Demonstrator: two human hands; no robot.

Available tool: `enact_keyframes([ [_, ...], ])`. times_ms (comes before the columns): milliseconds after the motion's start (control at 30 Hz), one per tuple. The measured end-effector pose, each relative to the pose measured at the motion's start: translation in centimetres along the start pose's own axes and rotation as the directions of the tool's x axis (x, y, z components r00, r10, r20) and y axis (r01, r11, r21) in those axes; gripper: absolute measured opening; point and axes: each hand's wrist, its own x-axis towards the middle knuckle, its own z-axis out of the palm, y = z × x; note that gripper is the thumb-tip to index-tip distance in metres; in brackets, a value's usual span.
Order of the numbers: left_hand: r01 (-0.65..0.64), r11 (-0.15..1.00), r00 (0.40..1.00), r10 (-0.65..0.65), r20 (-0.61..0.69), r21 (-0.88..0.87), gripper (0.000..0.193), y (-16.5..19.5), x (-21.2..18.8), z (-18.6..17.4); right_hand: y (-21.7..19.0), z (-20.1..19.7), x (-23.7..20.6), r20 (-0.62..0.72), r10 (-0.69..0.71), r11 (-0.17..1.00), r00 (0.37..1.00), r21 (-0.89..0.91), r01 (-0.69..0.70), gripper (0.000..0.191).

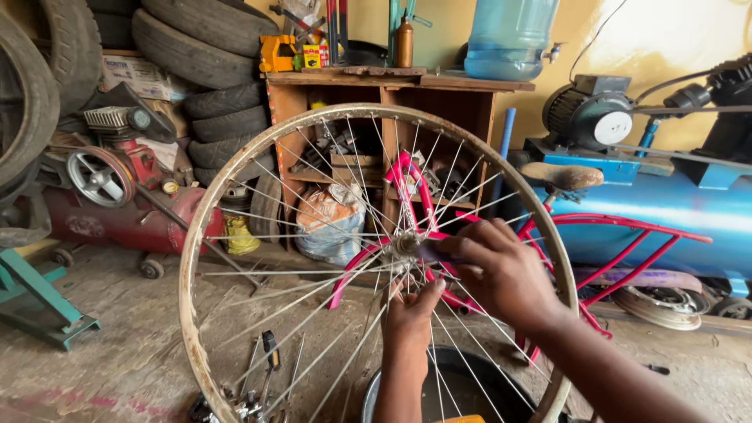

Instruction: The person holds a bicycle wheel and uses a small purple cloth to wipe and clean the metal rim and spokes, repeatedly dipping the cloth into a basin of water on the floor.

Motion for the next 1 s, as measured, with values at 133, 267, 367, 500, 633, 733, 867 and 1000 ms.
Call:
enact_keyframes([
  [133,0.022,0.999,0.999,-0.023,-0.027,-0.038,0.076,0.2,-0.8,0.3,-0.3,-0.5,0.2,0.027,-0.103,0.995,0.994,-0.002,0.103,0.043],
  [267,0.034,0.998,0.999,-0.035,0.010,0.047,0.076,0.9,-0.9,-1.2,0.0,-1.0,0.6,0.008,-0.045,0.999,0.999,-0.023,0.045,0.040],
  [367,0.099,0.990,0.995,-0.096,-0.036,0.102,0.085,1.0,-0.8,-1.5,0.3,-0.9,0.8,0.065,0.459,0.865,0.886,0.196,-0.463,0.034],
  [500,0.017,0.998,0.999,-0.015,0.043,-0.056,0.086,0.5,-1.3,-0.9,0.4,-0.4,0.6,0.060,0.323,0.900,0.944,0.289,-0.327,0.046],
  [633,0.111,0.992,0.993,-0.109,-0.039,0.053,0.077,0.8,-1.8,-0.9,0.0,0.2,-0.2,0.209,0.374,0.878,0.903,0.233,-0.418,0.048],
  [733,-0.027,0.998,0.999,0.029,0.034,-0.051,0.081,1.4,-2.1,-0.4,-0.2,-0.3,-0.9,0.126,0.347,0.901,0.929,0.231,-0.368,0.046],
  [867,0.033,0.997,0.999,-0.031,0.019,-0.069,0.081,1.3,-2.8,0.1,-1.6,-1.0,-1.3,0.111,0.472,0.818,0.874,0.314,-0.482,0.040],
  [1000,-0.014,0.991,0.999,0.020,0.044,-0.133,0.083,0.8,-2.6,-0.1,-3.1,-2.3,-0.8,0.104,0.300,0.932,0.948,0.182,-0.314,0.043],
])
